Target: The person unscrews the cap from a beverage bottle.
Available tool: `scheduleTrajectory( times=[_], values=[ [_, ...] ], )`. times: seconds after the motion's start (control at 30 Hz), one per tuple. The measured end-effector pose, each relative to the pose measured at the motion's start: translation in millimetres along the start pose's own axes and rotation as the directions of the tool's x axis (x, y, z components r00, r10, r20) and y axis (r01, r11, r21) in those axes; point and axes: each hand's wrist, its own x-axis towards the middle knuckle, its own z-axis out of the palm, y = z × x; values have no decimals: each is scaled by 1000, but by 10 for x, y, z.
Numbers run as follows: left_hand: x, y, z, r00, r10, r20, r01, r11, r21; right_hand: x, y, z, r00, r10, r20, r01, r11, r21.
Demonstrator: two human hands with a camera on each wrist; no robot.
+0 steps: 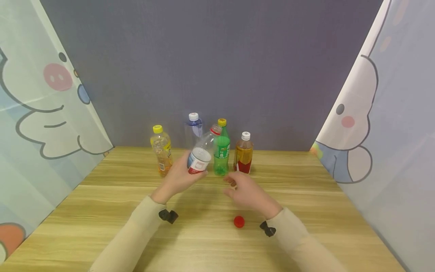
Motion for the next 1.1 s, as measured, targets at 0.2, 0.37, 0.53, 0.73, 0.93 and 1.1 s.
scheduleTrajectory(
  times=[0.2,0.37,0.53,0.73,0.93,1.1],
  values=[
    [-3,5,31,1000,25,13,-25,1000,-16,49,-11,-61,990,48,-131,-28,988,150],
    [-13,27,48,999,41,31,-40,999,-34,109,-3,-97,975,102,-199,-49,965,257],
    [-30,51,80,997,55,60,-50,996,-79,178,10,-104,967,135,-215,-40,917,397],
    [-55,68,149,992,85,98,-74,992,-104,250,-22,-94,975,118,-190,1,848,531],
    [-92,113,214,984,59,166,-43,994,-96,278,-59,-50,979,75,-189,57,791,609],
    [-113,150,242,981,52,185,-35,995,-94,295,-69,-22,977,96,-192,51,765,642]
  ],
)
